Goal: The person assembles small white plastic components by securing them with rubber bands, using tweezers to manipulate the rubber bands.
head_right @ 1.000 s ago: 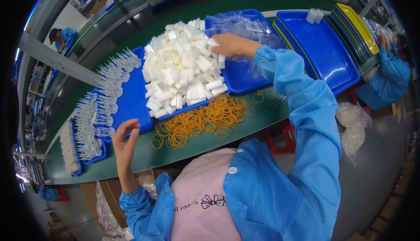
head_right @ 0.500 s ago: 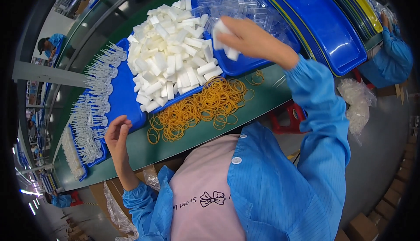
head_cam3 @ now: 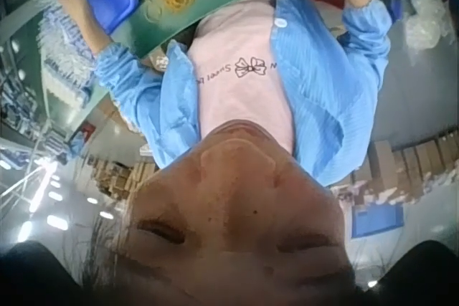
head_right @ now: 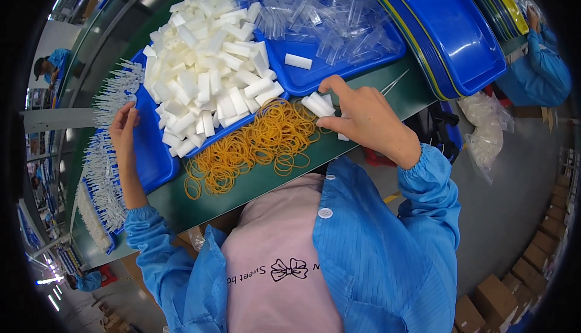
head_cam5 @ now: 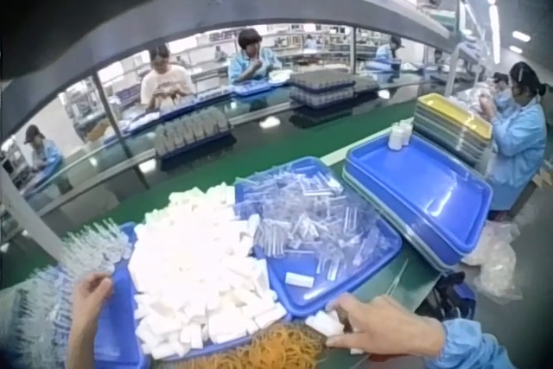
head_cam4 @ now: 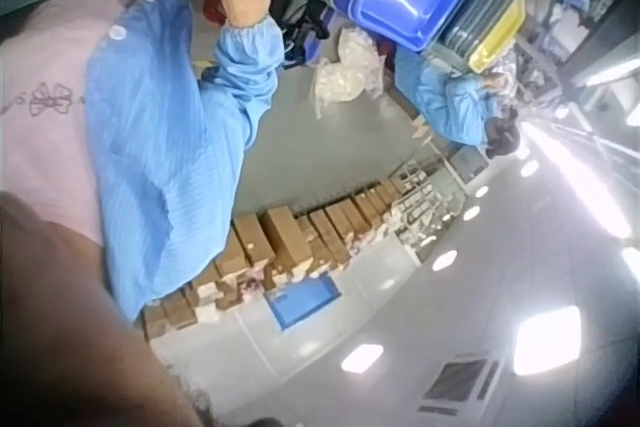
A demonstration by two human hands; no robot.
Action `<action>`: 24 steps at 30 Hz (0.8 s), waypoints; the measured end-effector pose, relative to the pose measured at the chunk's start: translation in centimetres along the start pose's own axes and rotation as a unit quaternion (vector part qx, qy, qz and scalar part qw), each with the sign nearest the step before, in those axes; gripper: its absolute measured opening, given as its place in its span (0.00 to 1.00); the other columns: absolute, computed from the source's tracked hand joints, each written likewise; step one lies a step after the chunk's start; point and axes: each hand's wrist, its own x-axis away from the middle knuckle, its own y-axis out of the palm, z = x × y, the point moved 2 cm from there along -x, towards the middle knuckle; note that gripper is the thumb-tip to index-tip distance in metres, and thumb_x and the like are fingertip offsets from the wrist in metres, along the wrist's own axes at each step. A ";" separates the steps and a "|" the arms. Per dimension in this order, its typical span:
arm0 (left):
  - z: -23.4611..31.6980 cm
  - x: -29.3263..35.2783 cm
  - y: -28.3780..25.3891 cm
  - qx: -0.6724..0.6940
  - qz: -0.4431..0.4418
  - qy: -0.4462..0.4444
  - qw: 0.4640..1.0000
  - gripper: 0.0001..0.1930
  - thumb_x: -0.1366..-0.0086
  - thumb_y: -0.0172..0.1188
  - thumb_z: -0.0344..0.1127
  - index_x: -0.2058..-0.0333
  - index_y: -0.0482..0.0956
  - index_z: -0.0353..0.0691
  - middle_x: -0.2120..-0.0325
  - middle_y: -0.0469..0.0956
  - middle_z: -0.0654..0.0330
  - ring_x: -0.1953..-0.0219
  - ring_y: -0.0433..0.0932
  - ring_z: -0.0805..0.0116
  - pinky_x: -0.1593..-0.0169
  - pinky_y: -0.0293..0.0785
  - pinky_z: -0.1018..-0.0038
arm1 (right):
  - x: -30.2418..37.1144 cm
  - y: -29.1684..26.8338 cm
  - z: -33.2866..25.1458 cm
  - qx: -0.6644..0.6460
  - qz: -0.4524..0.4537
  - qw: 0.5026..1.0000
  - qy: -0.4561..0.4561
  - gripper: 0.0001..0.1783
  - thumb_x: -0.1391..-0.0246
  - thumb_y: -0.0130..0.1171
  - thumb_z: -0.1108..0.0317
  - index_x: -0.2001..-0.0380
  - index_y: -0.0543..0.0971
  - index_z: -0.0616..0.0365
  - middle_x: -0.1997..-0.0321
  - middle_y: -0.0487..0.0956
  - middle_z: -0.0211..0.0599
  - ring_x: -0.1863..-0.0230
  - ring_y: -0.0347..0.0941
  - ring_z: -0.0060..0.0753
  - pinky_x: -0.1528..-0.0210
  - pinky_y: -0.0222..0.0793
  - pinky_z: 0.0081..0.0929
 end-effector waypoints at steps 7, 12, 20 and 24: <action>1.0 -3.2 1.7 -0.320 0.013 0.175 0.931 0.11 0.42 0.56 0.30 0.59 0.78 0.43 0.68 0.77 0.58 0.70 0.76 0.68 0.65 0.71 0.75 | 0.6 0.5 1.7 -0.047 0.129 0.991 -0.003 0.16 0.60 0.67 0.65 0.70 0.72 0.56 0.90 0.69 0.34 0.88 0.66 0.25 0.84 0.54 0.24; 1.8 -3.6 2.5 -0.450 0.045 0.204 0.868 0.13 0.43 0.55 0.28 0.57 0.74 0.45 0.64 0.73 0.56 0.63 0.73 0.58 0.61 0.71 0.68 | 0.6 0.3 1.4 -0.314 0.179 0.931 0.058 0.09 0.54 0.63 0.71 0.71 0.73 0.58 0.84 0.70 0.22 0.82 0.66 0.10 0.81 0.58 0.16; 1.7 -4.2 1.1 -0.588 0.099 0.281 0.752 0.12 0.47 0.54 0.26 0.61 0.71 0.40 0.67 0.69 0.56 0.63 0.71 0.57 0.61 0.69 0.66 | 0.4 1.6 -0.8 -0.482 0.105 0.870 -0.015 0.14 0.51 0.61 0.71 0.60 0.72 0.62 0.63 0.73 0.31 0.63 0.70 0.18 0.61 0.66 0.13; 2.6 -3.6 -0.5 -0.597 0.076 0.259 0.755 0.11 0.45 0.54 0.26 0.61 0.71 0.39 0.68 0.70 0.57 0.66 0.73 0.59 0.63 0.70 0.66 | 0.5 1.8 -1.4 -0.510 0.092 0.855 -0.025 0.14 0.49 0.59 0.74 0.58 0.74 0.63 0.62 0.74 0.32 0.61 0.71 0.21 0.56 0.66 0.17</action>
